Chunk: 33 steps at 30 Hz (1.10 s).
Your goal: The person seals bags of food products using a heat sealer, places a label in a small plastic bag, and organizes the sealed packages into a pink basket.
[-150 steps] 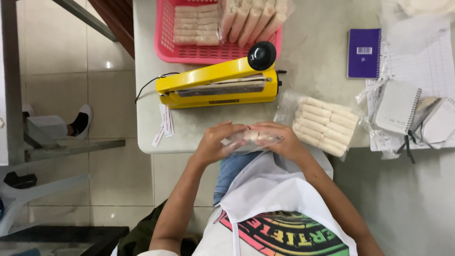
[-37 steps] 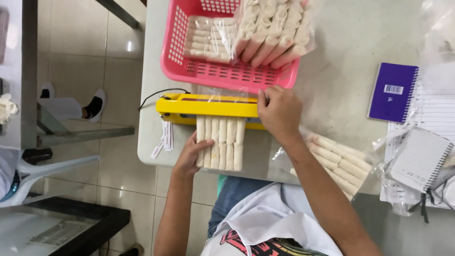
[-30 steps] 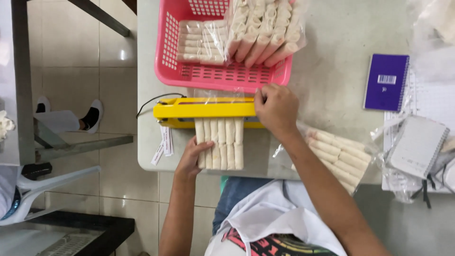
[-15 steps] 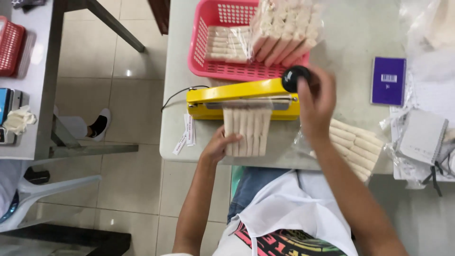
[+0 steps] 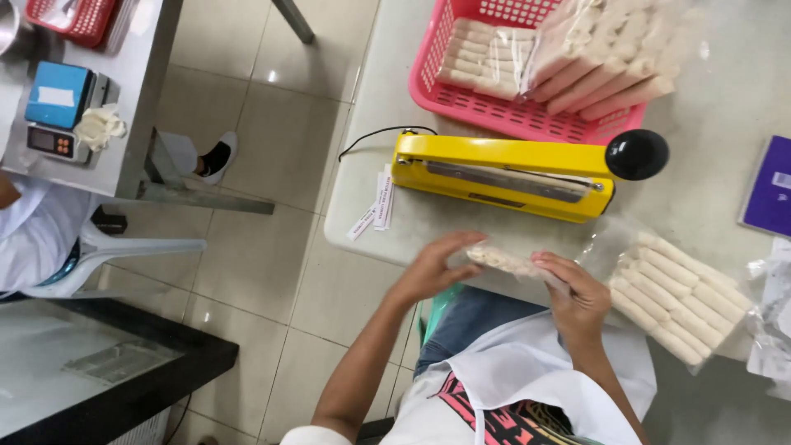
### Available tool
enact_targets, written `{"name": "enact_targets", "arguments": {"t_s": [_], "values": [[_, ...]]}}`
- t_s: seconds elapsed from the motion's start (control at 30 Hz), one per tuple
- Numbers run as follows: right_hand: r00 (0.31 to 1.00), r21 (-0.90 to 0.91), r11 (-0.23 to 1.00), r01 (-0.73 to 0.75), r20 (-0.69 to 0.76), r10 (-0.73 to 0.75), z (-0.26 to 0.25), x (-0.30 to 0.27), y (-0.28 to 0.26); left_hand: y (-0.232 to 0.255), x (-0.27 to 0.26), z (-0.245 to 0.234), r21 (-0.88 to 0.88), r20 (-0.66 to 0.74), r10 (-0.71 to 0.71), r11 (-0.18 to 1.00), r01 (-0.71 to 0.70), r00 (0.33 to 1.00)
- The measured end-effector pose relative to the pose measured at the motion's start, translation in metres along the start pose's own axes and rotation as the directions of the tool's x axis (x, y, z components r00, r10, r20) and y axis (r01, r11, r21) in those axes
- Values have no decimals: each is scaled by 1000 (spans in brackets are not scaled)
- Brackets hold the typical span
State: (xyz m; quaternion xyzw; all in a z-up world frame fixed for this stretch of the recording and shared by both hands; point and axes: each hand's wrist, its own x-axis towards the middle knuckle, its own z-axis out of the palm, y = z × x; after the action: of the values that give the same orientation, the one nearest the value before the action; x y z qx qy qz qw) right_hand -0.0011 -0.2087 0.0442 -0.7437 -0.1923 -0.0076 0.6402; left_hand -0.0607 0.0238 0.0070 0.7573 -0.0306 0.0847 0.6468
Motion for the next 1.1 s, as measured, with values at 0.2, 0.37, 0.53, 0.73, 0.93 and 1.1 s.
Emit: {"name": "enact_targets", "arguments": {"t_s": [0.2, 0.37, 0.53, 0.73, 0.93, 1.1], "values": [[998, -32, 998, 56, 12, -56, -7, 3, 15, -79, -42, -91, 753, -581, 77, 428, 499, 810], [1000, -22, 1000, 11, -2, -11, -6, -1, 15, -92, -27, -93, 659, -661, -147, 355, 663, 736], [1000, 3, 1000, -23, -13, 23, -7, -1, 11, -90, -21, -98, 505, -706, -269, 457, 732, 655], [1000, -1, 1000, 1, 19, -1, -10, -4, 22, -74, -31, -123, 374, -685, -365, 566, 735, 630], [1000, 33, 999, -25, -5, 25, -8, 1, 18, -44, -46, -127, 645, -630, -92, 492, 585, 771], [999, 21, 999, -32, 13, 31, -9, 1, 23, -81, -53, -124, 452, -734, -116, 653, 608, 669]]}}
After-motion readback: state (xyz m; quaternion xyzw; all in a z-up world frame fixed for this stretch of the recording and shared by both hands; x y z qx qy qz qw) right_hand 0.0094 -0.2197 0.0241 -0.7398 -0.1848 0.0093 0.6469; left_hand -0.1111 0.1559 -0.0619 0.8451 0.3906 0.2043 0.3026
